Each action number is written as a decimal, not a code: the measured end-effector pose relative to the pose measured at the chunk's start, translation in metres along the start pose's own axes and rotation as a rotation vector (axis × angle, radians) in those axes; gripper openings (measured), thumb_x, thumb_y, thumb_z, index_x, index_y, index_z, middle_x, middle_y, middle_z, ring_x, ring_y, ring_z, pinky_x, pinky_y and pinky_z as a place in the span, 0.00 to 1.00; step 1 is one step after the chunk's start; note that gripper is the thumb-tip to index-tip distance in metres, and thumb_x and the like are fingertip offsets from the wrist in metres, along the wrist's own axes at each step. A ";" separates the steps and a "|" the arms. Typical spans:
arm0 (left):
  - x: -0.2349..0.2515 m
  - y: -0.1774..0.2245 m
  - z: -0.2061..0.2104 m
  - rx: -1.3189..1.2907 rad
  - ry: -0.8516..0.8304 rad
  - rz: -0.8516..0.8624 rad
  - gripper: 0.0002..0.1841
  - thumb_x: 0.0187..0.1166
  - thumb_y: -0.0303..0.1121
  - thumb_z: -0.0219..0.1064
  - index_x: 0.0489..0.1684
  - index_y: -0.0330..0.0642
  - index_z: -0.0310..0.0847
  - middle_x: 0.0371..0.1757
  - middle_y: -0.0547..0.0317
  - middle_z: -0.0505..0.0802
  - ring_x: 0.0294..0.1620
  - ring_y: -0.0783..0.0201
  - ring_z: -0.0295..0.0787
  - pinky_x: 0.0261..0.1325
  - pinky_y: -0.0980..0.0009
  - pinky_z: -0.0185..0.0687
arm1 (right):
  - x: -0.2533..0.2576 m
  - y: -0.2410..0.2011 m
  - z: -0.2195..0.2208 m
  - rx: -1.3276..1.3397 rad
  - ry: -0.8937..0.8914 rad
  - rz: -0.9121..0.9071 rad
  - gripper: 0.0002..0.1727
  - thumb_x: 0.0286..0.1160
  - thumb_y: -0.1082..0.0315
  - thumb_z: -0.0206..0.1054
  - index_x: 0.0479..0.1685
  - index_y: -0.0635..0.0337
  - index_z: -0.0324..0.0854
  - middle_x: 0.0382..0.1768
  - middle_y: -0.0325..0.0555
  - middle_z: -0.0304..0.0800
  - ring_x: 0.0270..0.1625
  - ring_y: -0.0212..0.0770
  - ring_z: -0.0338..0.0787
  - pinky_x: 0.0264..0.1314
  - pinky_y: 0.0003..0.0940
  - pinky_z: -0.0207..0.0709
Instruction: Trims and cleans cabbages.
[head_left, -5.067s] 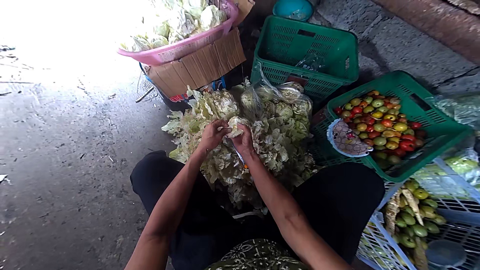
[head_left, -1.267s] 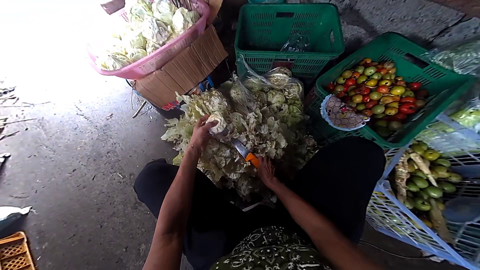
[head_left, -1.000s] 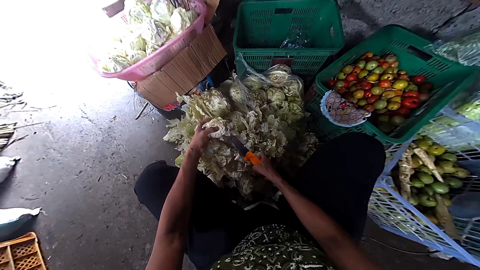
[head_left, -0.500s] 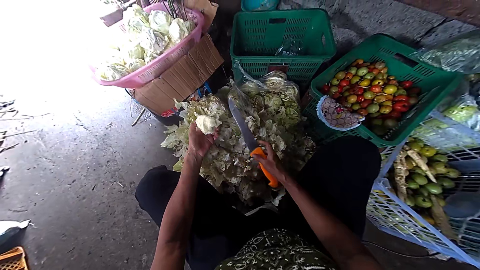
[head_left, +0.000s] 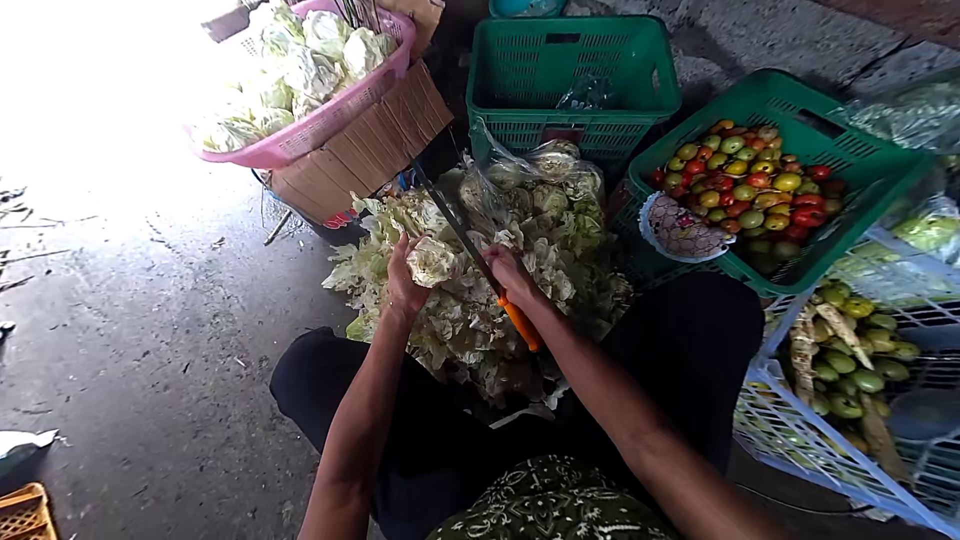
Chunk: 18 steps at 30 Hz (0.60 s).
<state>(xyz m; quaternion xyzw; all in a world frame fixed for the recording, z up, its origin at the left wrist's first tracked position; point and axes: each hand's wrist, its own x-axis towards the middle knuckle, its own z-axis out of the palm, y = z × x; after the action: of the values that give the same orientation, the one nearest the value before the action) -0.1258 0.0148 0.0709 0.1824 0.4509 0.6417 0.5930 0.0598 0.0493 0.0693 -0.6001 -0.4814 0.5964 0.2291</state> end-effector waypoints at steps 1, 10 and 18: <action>0.001 -0.001 -0.002 -0.012 0.030 0.007 0.29 0.92 0.59 0.41 0.67 0.44 0.76 0.51 0.55 0.92 0.50 0.61 0.91 0.55 0.58 0.89 | 0.014 0.013 0.000 0.091 -0.028 0.117 0.21 0.95 0.55 0.46 0.65 0.60 0.76 0.39 0.50 0.84 0.28 0.39 0.78 0.29 0.35 0.74; 0.000 -0.001 0.000 -0.081 0.037 0.011 0.25 0.93 0.47 0.36 0.64 0.46 0.79 0.49 0.58 0.92 0.49 0.64 0.91 0.53 0.62 0.88 | 0.017 0.069 -0.027 0.566 -0.249 0.421 0.28 0.92 0.44 0.46 0.55 0.62 0.75 0.32 0.49 0.85 0.30 0.45 0.88 0.35 0.43 0.87; -0.003 -0.004 0.006 -0.023 0.029 0.045 0.18 0.93 0.40 0.44 0.57 0.46 0.82 0.45 0.60 0.93 0.47 0.66 0.92 0.53 0.64 0.89 | -0.049 0.069 0.014 0.123 -0.040 0.097 0.28 0.96 0.50 0.44 0.73 0.66 0.69 0.42 0.53 0.82 0.30 0.39 0.84 0.34 0.35 0.83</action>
<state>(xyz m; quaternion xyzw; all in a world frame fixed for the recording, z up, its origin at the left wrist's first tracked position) -0.1183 0.0136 0.0719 0.1767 0.4478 0.6626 0.5738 0.0758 -0.0268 0.0327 -0.5955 -0.4188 0.6470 0.2266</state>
